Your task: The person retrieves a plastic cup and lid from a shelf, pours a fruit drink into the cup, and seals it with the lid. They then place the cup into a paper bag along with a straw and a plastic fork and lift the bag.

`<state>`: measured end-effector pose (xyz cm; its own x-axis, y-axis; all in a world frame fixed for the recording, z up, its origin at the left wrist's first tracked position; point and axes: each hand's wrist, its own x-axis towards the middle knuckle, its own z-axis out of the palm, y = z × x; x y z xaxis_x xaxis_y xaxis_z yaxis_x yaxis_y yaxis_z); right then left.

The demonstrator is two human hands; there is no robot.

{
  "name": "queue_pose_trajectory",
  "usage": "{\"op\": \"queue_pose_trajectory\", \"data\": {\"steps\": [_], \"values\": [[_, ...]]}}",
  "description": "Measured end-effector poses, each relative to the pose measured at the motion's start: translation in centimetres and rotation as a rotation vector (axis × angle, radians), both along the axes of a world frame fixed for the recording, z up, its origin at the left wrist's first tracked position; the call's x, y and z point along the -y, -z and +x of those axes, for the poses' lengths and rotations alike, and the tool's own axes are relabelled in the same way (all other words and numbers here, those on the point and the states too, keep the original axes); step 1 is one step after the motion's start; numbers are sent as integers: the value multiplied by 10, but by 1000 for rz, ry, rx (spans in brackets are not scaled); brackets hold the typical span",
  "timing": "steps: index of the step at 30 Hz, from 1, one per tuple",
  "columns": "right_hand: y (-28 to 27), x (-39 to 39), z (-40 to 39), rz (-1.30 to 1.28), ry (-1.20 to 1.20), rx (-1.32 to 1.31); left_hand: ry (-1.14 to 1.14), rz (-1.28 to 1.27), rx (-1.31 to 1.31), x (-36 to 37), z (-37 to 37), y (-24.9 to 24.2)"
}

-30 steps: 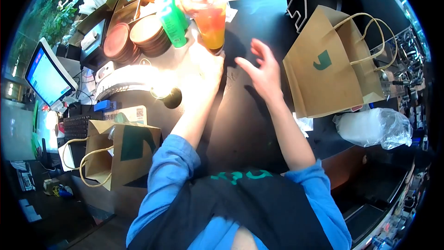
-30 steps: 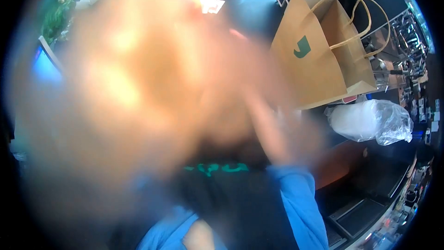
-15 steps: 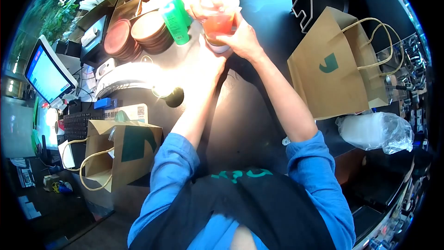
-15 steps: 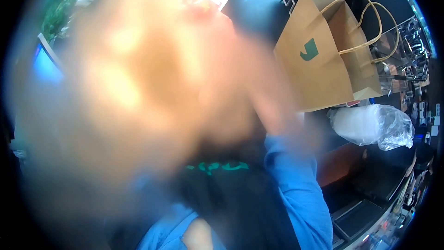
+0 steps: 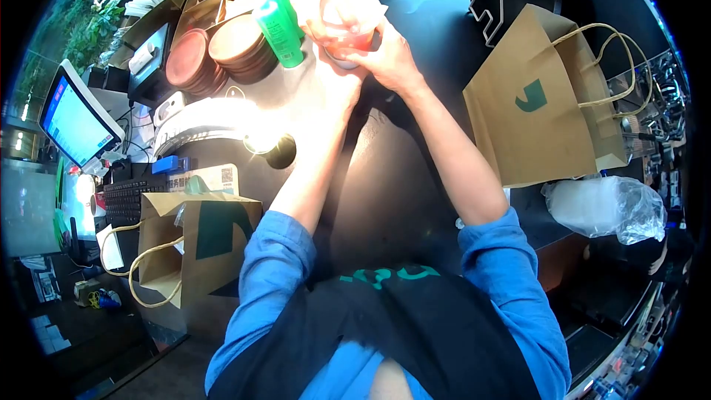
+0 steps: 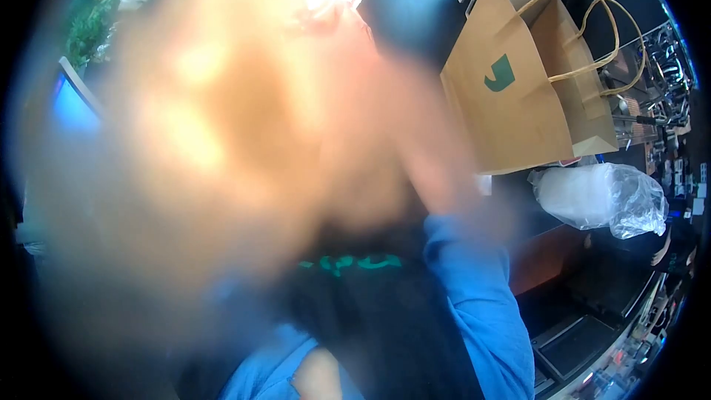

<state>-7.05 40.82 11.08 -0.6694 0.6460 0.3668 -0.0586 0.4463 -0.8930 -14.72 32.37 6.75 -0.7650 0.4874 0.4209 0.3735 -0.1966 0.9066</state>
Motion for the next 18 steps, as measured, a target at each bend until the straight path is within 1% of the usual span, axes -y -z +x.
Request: {"op": "queue_pose_trajectory", "data": {"steps": [1, 2, 4, 6, 8, 10, 11, 13, 14, 16, 17, 18], "values": [[1, -2, 0, -1, 10, 65, -5, 0, -6, 1, 0, 1], [0, 0, 0, -2, 11, 67, -8, 0, -11, 4, 0, 1], [2, 6, 2, 158, 152, 175, -4, -13, -17, 5, 0, 4], [8, 8, 4, 126, 140, 176, 10, -31, -16, 7, 2, 8], [1, 4, 2, 115, 129, 158, 30, -37, -15, 9, 1, 9], [-6, 6, 7, -67, -43, 76, 60, -55, -15, 9, -1, 13], [-6, 7, 9, -59, -44, 72, 73, -58, -17, 10, -2, 14], [-4, 11, 11, -45, -42, -83, 111, -70, -24, 7, -4, 17], [-8, 15, 11, -40, -43, -86, 125, -75, -28, 6, -5, 18], [-16, 22, 13, 8, 291, -108, 148, -83, -30, 5, -7, 21], [-29, 29, 17, 139, 338, -150, 152, -84, -19, 5, -7, 18], [-28, 23, 16, 143, 339, -153, 147, -79, -6, 6, -6, 15]]}}
